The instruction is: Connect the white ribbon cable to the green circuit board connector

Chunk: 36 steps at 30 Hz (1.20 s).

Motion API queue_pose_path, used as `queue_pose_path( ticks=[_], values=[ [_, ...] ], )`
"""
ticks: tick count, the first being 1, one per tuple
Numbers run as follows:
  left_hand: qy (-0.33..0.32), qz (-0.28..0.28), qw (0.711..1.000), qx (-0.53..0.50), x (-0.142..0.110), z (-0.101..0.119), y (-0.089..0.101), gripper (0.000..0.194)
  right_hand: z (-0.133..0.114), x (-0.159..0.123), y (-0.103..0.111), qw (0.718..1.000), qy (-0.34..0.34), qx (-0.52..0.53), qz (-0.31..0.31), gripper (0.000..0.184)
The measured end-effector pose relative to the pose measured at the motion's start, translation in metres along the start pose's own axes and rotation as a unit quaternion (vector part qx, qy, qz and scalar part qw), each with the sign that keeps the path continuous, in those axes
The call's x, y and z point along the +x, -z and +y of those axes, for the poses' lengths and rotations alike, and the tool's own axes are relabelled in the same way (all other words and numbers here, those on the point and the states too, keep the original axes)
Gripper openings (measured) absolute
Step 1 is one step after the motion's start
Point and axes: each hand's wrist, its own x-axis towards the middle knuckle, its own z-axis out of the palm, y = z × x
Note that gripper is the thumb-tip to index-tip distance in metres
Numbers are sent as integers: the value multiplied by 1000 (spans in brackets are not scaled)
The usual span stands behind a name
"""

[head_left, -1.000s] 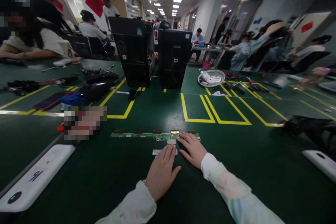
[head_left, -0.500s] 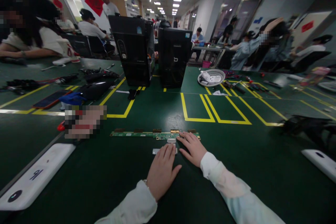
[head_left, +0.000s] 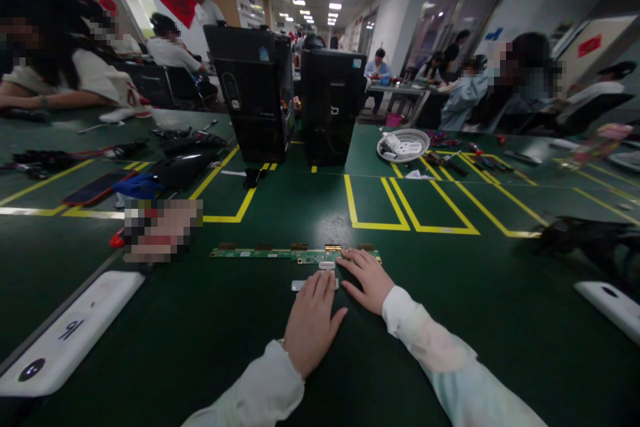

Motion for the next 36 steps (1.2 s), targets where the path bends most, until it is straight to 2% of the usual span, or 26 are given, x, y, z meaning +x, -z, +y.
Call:
queue_pose_path(
  ticks=[6,14,20,30,36],
  values=[
    [-1,2,1000,-13,2,-2,-5,52,-1,0,2,1000,-1,12,2,48],
    [-20,3,1000,-24,4,-8,-3,47,2,-2,3,1000,10,20,-7,51],
    [-7,-6,1000,-20,6,-5,-1,47,3,-1,1,1000,8,21,-3,51],
    [-3,17,999,-32,8,-3,-4,47,4,1,-1,1000,2,12,4,50],
    [-19,26,999,-41,8,-12,6,44,4,0,-1,1000,6,-4,-10,50]
  ],
)
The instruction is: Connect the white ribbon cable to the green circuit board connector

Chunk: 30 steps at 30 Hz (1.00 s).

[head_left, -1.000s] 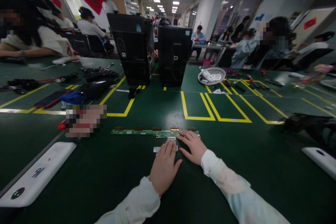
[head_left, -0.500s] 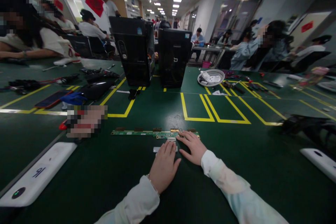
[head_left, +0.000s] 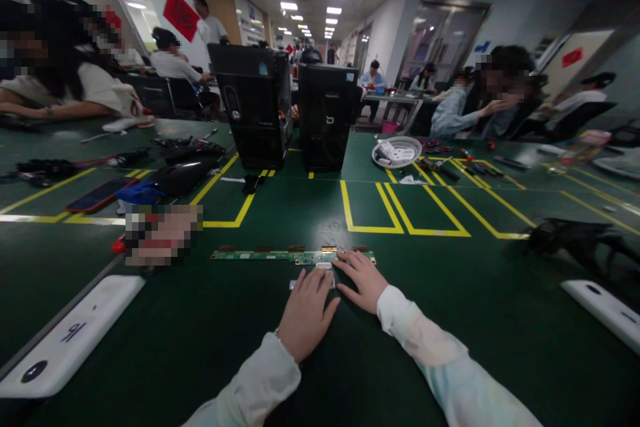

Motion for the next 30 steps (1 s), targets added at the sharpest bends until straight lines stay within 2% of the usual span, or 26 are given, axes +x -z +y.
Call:
queue_pose_path(
  ticks=[3,6,10,14,17,24,30],
  values=[
    [6,12,1000,-9,-2,-12,12,41,-1,0,1,1000,-5,-7,-10,50],
    [45,26,999,-16,-10,-31,25,40,-2,0,3,1000,-10,-12,-20,51],
    [104,2,995,12,-32,-66,39,43,-3,0,4,999,-14,-15,-29,52],
    [121,-6,990,74,-59,-101,46,41,-3,0,5,999,-20,-21,-39,52],
    [130,-25,988,78,-74,-118,45,44,-3,0,4,999,-20,-25,-42,53],
    [125,-10,990,60,-79,-121,33,49,-1,-2,0,999,-15,-30,-41,52],
    [124,-18,990,58,-79,-122,32,49,1,-4,-1,999,-13,-30,-34,52]
  ],
)
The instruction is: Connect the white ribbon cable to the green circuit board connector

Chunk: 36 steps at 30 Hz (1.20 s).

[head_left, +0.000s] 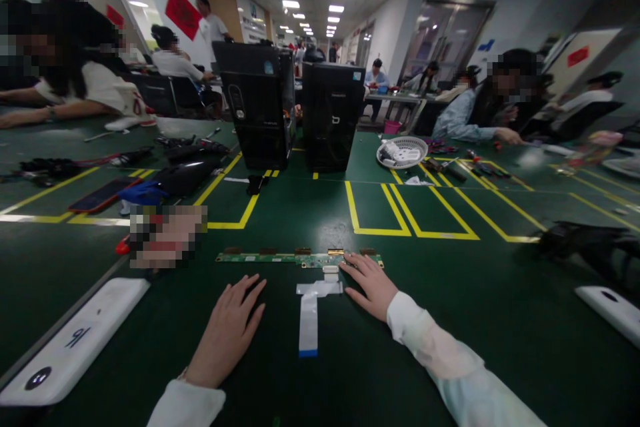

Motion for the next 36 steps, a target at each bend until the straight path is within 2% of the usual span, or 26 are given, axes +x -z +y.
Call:
queue_pose_path(
  ticks=[6,11,15,23,28,36],
  values=[
    [-6,2,1000,5,-1,-2,-3,50,-8,3,7,999,31,10,29,43],
    [5,-6,1000,4,-1,-4,-4,51,-25,10,18,996,75,34,-37,50],
    [6,-1,1000,-2,-1,-3,-2,51,-29,11,21,993,61,52,-89,53],
    [-6,16,1000,1,0,-3,-4,49,-24,1,26,995,35,68,-65,40],
    [-4,12,1000,-6,-1,-4,-3,49,-8,-32,26,998,17,51,-32,37],
    [0,-1,1000,-8,-1,-4,-3,50,39,-130,32,996,-53,-14,67,38]
  ],
)
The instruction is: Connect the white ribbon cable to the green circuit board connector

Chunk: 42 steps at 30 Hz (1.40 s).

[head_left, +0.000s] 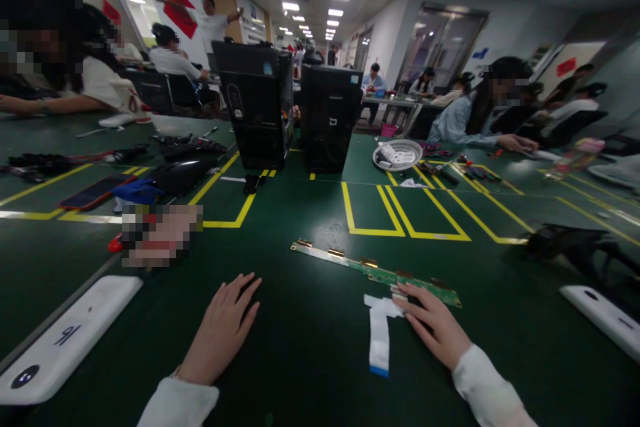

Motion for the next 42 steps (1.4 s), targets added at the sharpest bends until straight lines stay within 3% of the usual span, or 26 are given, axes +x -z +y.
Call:
queue_pose_path(
  ticks=[8,16,22,28,35,42],
  values=[
    [8,-13,1000,-6,-1,-6,-3,52,32,-81,24,991,-125,-29,39,40],
    [-2,5,1000,-3,0,-2,-2,52,51,-102,35,979,-194,-53,31,49],
    [-5,4,1000,0,0,-4,-4,53,75,-90,26,963,-240,-111,48,55],
    [2,-6,1000,-2,0,-5,-4,52,106,-58,25,936,-308,-164,44,57],
    [-2,-2,1000,-2,-1,-3,-4,52,135,-21,32,896,-388,-213,28,53],
    [-7,1,1000,5,-1,-2,-4,52,152,16,42,856,-480,-190,11,51]
  ],
)
